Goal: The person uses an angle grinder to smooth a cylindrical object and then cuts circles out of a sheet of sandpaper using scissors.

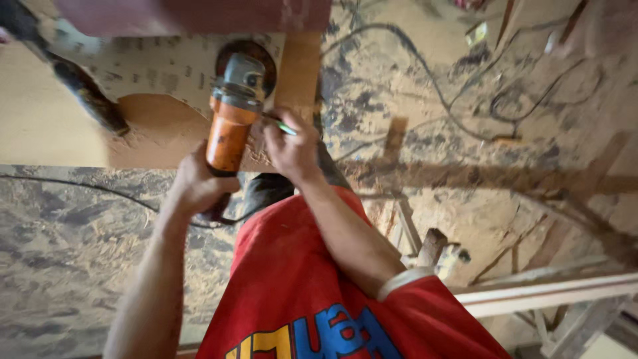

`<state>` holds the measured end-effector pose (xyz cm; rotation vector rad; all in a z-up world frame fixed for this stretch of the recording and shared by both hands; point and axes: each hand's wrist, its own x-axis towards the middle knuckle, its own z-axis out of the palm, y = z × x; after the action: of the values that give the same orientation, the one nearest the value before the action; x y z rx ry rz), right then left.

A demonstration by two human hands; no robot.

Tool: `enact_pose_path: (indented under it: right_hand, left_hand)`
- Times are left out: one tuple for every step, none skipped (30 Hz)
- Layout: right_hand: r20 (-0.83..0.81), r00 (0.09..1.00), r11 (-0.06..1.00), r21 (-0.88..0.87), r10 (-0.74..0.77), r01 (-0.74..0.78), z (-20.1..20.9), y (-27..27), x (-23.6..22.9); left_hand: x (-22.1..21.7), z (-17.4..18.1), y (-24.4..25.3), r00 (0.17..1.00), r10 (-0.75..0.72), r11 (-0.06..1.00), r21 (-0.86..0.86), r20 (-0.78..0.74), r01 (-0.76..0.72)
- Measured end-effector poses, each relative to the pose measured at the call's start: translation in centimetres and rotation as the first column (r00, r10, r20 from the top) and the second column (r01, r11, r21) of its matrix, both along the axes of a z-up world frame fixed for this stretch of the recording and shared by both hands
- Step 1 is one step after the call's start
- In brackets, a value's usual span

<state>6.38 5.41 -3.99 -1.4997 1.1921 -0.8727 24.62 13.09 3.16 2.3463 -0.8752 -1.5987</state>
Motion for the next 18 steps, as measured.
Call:
enact_pose_path:
  right_hand:
    - [0.011, 1.0, 0.994, 0.113, 0.007, -0.008, 0.5, -0.6, -0.4]
    - [0.023, 1.0, 0.974, 0.224, 0.016, -0.021, 0.9, -1.3, -1.1]
    - [0.005, 1.0, 0.987, 0.162, -0.001, 0.0, 1.0, -2.3, -2.6]
    - [-0.01, 1.0, 0.995, 0.099, -0.02, 0.021, 1.1, -3.1, -4.6]
    - [-0.114, 0.993, 0.997, 0.073, -0.022, 0.031, 1.3, -3.5, -7.1]
    - [-0.217, 0.976, 0.998, 0.044, -0.029, 0.039, 1.3, -4.2, -9.8]
    - [-0.052, 0.993, 0.982, 0.15, -0.104, 0.111, 0.8, -5.2, -11.8]
    - [0.103, 0.976, 0.951, 0.267, -0.191, 0.157, 0.1, -6.2, -13.5]
    - [0.024, 0.979, 0.957, 0.218, -0.202, 0.192, -0.1, -6.9, -15.4]
    - [-0.054, 0.975, 0.961, 0.165, -0.217, 0.223, -0.2, -7.7, -17.0]
    - [-0.085, 0.956, 0.942, 0.165, -0.28, 0.291, -0.5, -9.1, -18.0]
    - [-0.116, 0.932, 0.919, 0.163, -0.342, 0.358, -0.7, -10.5, -18.5]
    - [-0.052, 0.934, 0.913, 0.198, -0.353, 0.356, -1.1, -12.0, -18.2]
    - [0.01, 0.932, 0.907, 0.234, -0.363, 0.351, -1.6, -13.7, -17.5]
    - [0.059, 0.926, 0.898, 0.275, -0.373, 0.344, -1.9, -15.2, -17.0]
    - [0.043, 0.966, 0.951, 0.192, -0.257, 0.244, -2.4, -17.0, -16.0]
    - [0.02, 0.99, 0.985, 0.103, -0.138, 0.136, -3.1, -19.3, -14.7]
    - [-0.011, 1.0, 1.0, 0.014, -0.021, 0.021, -3.7, -21.6, -13.2]
  left_hand:
    - [-0.3, 0.4, 0.1, 0.999, 0.034, 0.999, -0.032, 0.005, -0.034]
    - [-0.9, 0.9, 0.5, 0.996, 0.091, 0.992, -0.085, -0.025, -0.093]
    - [-1.8, 1.1, 0.8, 0.989, 0.135, 0.979, -0.143, -0.065, -0.143]
    - [-2.5, 1.4, 1.2, 0.979, 0.176, 0.96, -0.199, -0.107, -0.195]
    - [-3.5, 1.9, 2.1, 0.917, 0.309, 0.922, -0.157, -0.251, -0.354]
    - [-4.5, 2.5, 3.1, 0.818, 0.429, 0.863, -0.094, -0.384, -0.496]
    - [-5.1, 3.0, 3.8, 0.686, 0.527, 0.785, -0.022, -0.501, -0.619]
    - [-5.3, 3.8, 4.5, 0.708, 0.491, 0.773, -0.122, -0.508, -0.623]
    - [-5.6, 5.0, 5.2, 0.729, 0.463, 0.753, -0.209, -0.504, -0.623]
    - [-6.0, 5.9, 5.7, 0.751, 0.438, 0.728, -0.295, -0.495, -0.619]
    - [-6.5, 6.7, 6.1, 0.728, 0.478, 0.686, -0.308, -0.492, -0.659]
    - [-7.1, 7.3, 6.3, 0.702, 0.516, 0.642, -0.321, -0.49, -0.696]
    - [-6.9, 7.5, 6.3, 0.677, 0.553, 0.593, -0.341, -0.486, -0.729]
    - [-6.7, 7.3, 6.1, 0.679, 0.584, 0.546, -0.405, -0.445, -0.734]
    - [-7.2, 6.8, 6.1, 0.672, 0.619, 0.5, -0.457, -0.406, -0.736]
    - [-7.5, 6.1, 6.2, 0.661, 0.654, 0.454, -0.508, -0.367, -0.732]
    - [-8.0, 5.2, 6.1, 0.57, 0.732, 0.401, -0.441, -0.374, -0.803]
    - [-8.5, 4.3, 5.9, 0.471, 0.798, 0.337, -0.371, -0.374, -0.865]
